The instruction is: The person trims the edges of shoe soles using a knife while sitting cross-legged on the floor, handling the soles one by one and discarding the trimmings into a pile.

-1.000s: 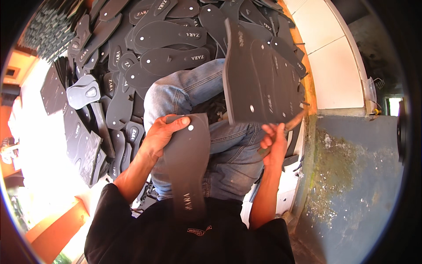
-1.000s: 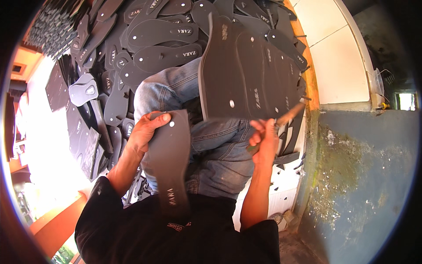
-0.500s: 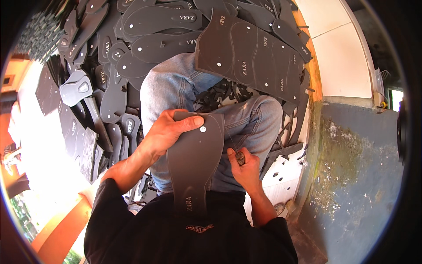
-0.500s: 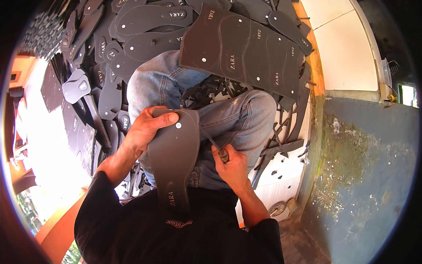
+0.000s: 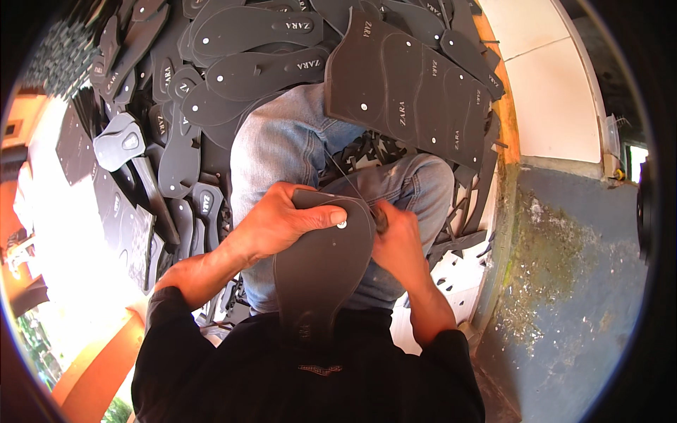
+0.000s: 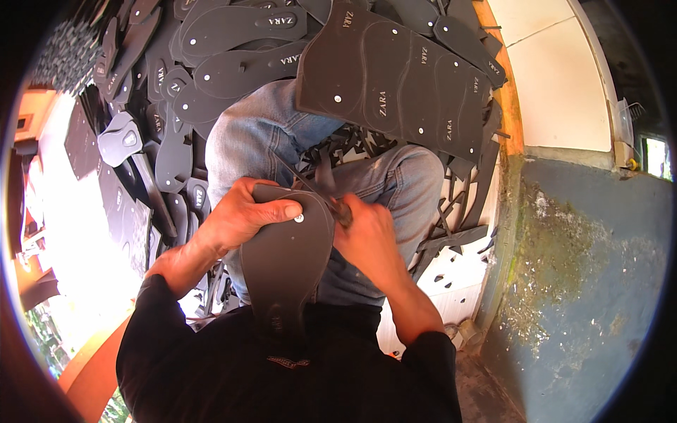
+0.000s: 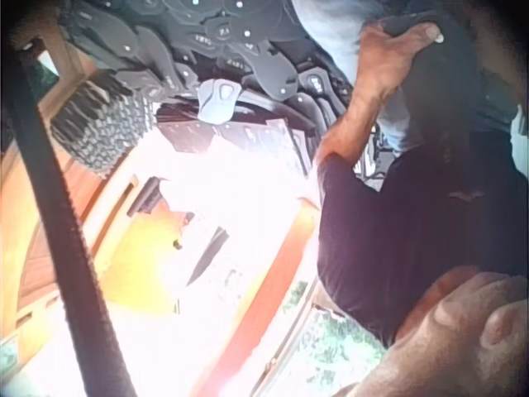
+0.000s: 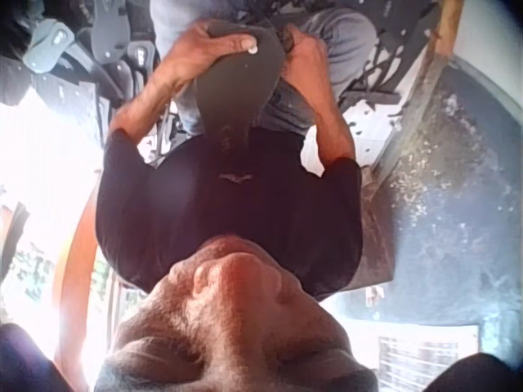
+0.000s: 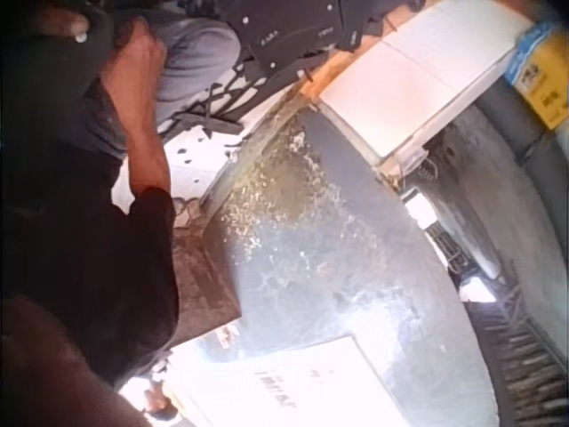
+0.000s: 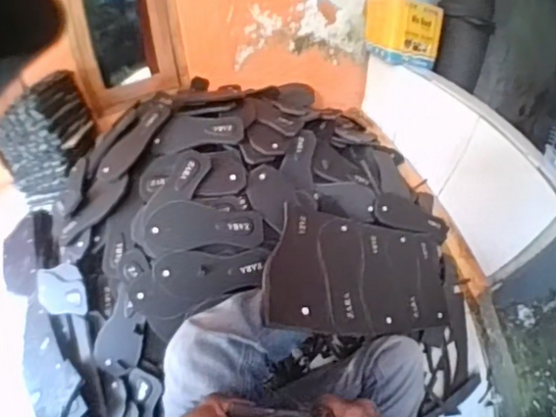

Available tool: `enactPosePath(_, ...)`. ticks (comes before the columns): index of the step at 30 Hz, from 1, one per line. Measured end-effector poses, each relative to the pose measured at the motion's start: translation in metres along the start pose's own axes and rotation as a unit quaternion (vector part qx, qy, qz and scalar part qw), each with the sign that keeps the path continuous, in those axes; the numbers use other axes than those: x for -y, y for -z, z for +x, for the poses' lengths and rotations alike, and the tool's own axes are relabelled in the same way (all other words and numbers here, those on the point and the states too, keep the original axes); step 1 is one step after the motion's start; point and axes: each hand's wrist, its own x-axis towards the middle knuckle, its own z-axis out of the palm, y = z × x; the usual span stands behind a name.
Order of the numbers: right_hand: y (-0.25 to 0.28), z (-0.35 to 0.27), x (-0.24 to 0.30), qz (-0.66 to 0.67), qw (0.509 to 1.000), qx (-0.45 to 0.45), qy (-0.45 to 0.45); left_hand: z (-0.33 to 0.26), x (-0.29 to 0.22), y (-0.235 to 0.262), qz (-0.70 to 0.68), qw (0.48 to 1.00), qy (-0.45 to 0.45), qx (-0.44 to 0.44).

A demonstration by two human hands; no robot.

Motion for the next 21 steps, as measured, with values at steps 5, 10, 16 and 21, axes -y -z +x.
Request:
enactPosePath(5, 0.014, 0.032, -0.003, 0.322, 0.928, 0.068, -0.177, 0.003, 0.006, 0.005, 0.019, 1.0, 0.001, -0.025)
enactPosePath(10, 0.021, 0.034, 0.009, 0.369, 0.914, 0.033, -0.166, 0.036, 0.017, 0.008, -0.068, 0.998, -0.004, -0.012)
enactPosePath(16, 0.028, 0.004, 0.009, 0.477, 0.838, -0.187, -0.189, 0.056, 0.063, -0.023, -0.078, 0.964, -0.253, 0.036)
enactPosePath(21, 0.02, -0.018, 0.009, 0.431, 0.873, -0.192, -0.124, 0.066, 0.076, -0.079, -0.339, 0.927, -0.149, 0.054)
